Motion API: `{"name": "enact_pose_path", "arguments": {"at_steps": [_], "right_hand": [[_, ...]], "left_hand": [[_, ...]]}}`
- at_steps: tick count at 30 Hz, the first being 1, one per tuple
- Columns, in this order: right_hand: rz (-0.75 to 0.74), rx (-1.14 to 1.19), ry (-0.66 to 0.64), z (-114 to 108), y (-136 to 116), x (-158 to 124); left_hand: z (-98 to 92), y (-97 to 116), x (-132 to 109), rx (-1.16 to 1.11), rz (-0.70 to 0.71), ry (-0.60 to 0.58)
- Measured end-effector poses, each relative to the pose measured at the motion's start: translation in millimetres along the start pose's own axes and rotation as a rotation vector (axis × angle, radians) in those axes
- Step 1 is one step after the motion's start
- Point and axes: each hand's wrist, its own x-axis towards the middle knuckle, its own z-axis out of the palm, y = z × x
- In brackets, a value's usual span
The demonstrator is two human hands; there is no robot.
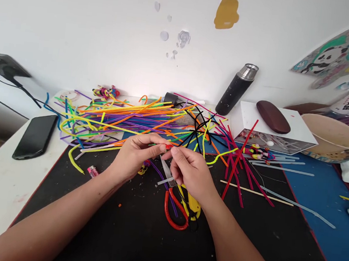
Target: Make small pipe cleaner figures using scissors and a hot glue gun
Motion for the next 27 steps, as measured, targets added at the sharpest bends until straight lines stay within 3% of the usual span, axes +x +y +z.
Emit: {"name": "enact_pose_path", "arguments": {"at_steps": [10,21,27], "right_hand": [[0.077,0.09,-0.125,2,3,-1],[0.174,0.203,-0.324,3,-1,-6],[0.188,0.211,-0.373,4,0,-6]], "left_hand": [[0.5,0,-1,0.026,0.037,-0.061],[-16.2,11,5,-0.182,-0.209,-0.385],[-23.4,25,5,-0.139,-0.253,-0.512]]}}
